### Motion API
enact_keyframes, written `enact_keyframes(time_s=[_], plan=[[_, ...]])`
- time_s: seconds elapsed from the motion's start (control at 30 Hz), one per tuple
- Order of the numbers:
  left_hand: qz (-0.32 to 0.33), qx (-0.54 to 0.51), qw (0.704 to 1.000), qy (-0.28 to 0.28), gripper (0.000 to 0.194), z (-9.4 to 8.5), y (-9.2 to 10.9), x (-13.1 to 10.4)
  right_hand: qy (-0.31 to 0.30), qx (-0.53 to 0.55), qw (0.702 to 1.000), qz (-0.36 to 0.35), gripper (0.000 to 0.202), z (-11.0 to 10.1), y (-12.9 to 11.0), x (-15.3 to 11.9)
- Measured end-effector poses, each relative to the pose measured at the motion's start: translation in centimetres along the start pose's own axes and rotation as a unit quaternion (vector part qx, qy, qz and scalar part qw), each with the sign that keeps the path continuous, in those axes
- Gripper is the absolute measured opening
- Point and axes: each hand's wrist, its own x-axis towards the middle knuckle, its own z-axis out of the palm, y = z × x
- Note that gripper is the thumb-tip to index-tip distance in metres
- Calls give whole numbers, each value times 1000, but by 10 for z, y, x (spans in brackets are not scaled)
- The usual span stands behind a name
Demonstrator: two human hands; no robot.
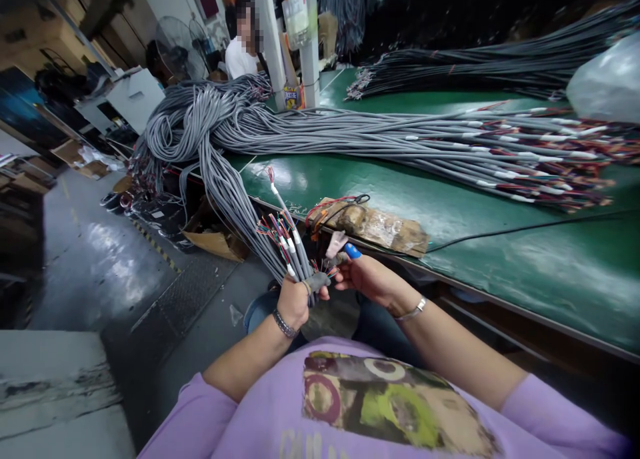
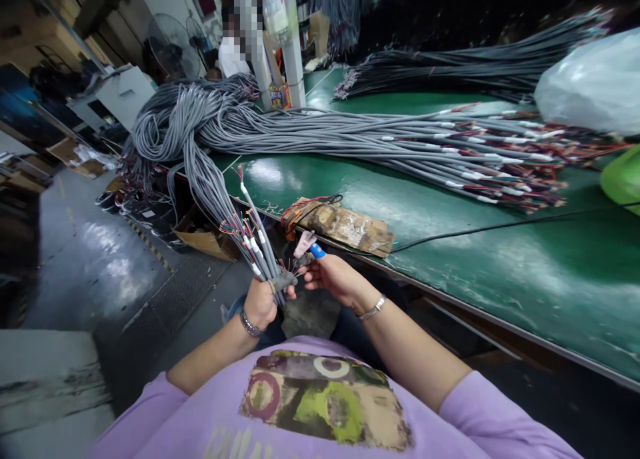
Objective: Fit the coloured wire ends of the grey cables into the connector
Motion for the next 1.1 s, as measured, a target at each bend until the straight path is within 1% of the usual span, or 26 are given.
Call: enact_keyframes(time_s=[0.13, 0.33, 0.47, 0.67, 0.73, 0.8, 0.83, 0.87, 0.97, 1.0, 1.03, 1.1], plan=[[6, 12, 1000, 5, 20, -1, -1, -3, 17, -40, 999, -1, 42, -4, -5, -4], [2, -9, 1000, 13, 23, 0, 8, -1, 39, 12, 999, -24, 37, 7, -14, 4], [-12, -40, 999, 12, 23, 1, 14, 3, 73, 30, 994, -76, 34, 15, -13, 10], [-28, -45, 999, -2, 25, 2, 17, 6, 109, 13, 985, -135, 42, 22, -4, 11], [-26, -44, 999, -2, 25, 2, 16, 7, 144, -3, 976, -165, 43, 23, -1, 13], [-27, -44, 999, -1, 25, 2, 15, 8, 188, -33, 961, -202, 44, 23, 3, 14], [-29, -44, 999, -1, 25, 2, 15, 8, 199, -44, 956, -213, 44, 22, 4, 15], [-30, -43, 999, -3, 25, 2, 14, 8, 196, -49, 956, -213, 45, 22, 4, 15], [-27, -38, 999, -10, 25, 3, 14, 9, 130, -31, 975, -176, 46, 22, 4, 15], [-25, -37, 999, -10, 25, 3, 15, 9, 118, -28, 977, -173, 44, 22, 3, 14], [-26, -35, 999, -9, 25, 3, 15, 9, 123, -34, 975, -183, 43, 22, 2, 14], [-32, -31, 999, -7, 24, 4, 17, 9, 170, -71, 956, -228, 41, 22, 1, 13]])
